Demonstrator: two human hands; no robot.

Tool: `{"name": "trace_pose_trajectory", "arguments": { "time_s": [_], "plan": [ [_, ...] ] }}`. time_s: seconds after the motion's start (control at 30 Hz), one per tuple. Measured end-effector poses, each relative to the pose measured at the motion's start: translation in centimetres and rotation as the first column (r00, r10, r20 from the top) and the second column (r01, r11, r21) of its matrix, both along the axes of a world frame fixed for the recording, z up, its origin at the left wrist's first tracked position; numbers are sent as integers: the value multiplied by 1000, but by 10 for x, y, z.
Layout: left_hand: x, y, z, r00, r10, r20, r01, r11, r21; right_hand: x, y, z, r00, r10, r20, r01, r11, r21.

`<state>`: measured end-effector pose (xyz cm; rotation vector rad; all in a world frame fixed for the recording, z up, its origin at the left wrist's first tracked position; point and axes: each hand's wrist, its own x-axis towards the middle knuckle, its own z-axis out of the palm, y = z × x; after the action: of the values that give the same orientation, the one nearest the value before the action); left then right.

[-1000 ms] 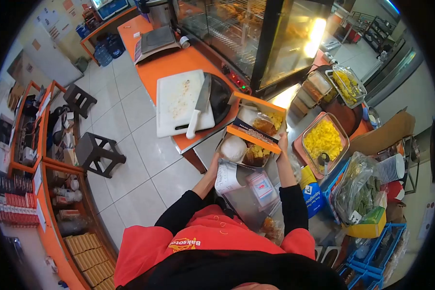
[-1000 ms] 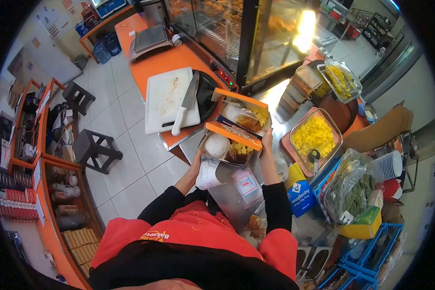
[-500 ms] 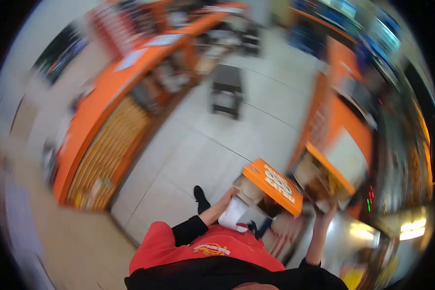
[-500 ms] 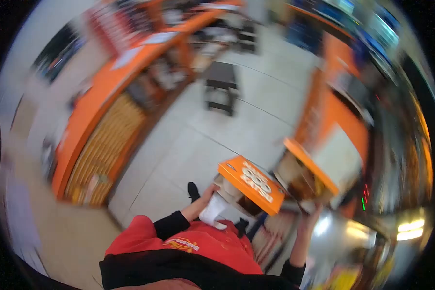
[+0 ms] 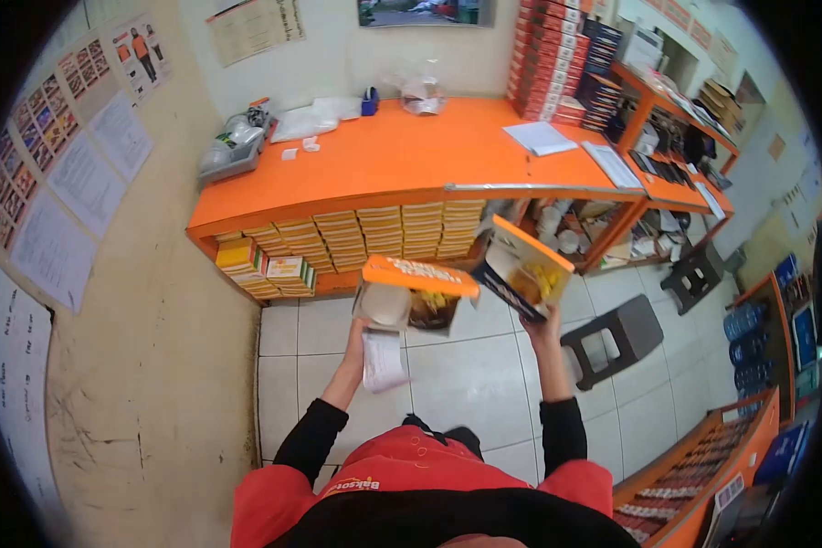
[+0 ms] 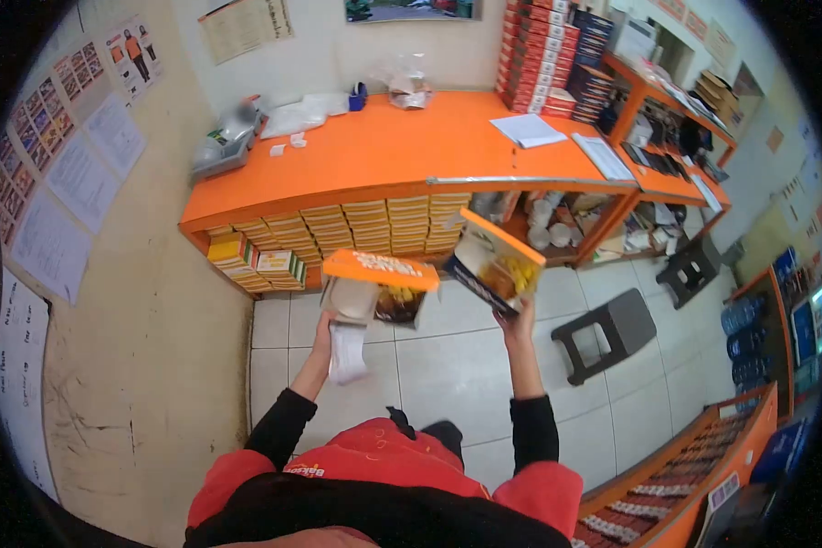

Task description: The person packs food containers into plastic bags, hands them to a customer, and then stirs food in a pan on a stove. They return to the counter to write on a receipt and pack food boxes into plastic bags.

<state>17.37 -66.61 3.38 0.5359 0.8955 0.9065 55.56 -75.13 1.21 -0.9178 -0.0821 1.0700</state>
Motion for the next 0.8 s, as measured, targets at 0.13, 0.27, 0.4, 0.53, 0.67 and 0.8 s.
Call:
{"name": "trace_pose_trajectory", "arguments": {
  "time_s": [0.13,0.27,0.4,0.53,0.67,0.8],
  "plan": [
    [9,127,-12,994,79,70,-79,997,-6,16,185,-7,997,79,-4,-79,997,-13],
    [31,249,-49,988,146,57,-147,989,15,62,341,-45,976,190,107,-182,980,-77],
    [73,372,-82,990,128,56,-126,991,-36,111,484,-66,924,291,247,-247,949,-194],
    [123,479,-100,990,141,2,-139,980,-143,147,593,-62,819,442,365,-351,890,-290],
    [154,554,-115,982,27,189,46,927,-371,183,674,-72,652,543,530,-292,824,-485],
    [190,606,-79,993,80,-88,-77,996,37,222,694,-55,410,452,792,-261,890,-373]
  ]
}}
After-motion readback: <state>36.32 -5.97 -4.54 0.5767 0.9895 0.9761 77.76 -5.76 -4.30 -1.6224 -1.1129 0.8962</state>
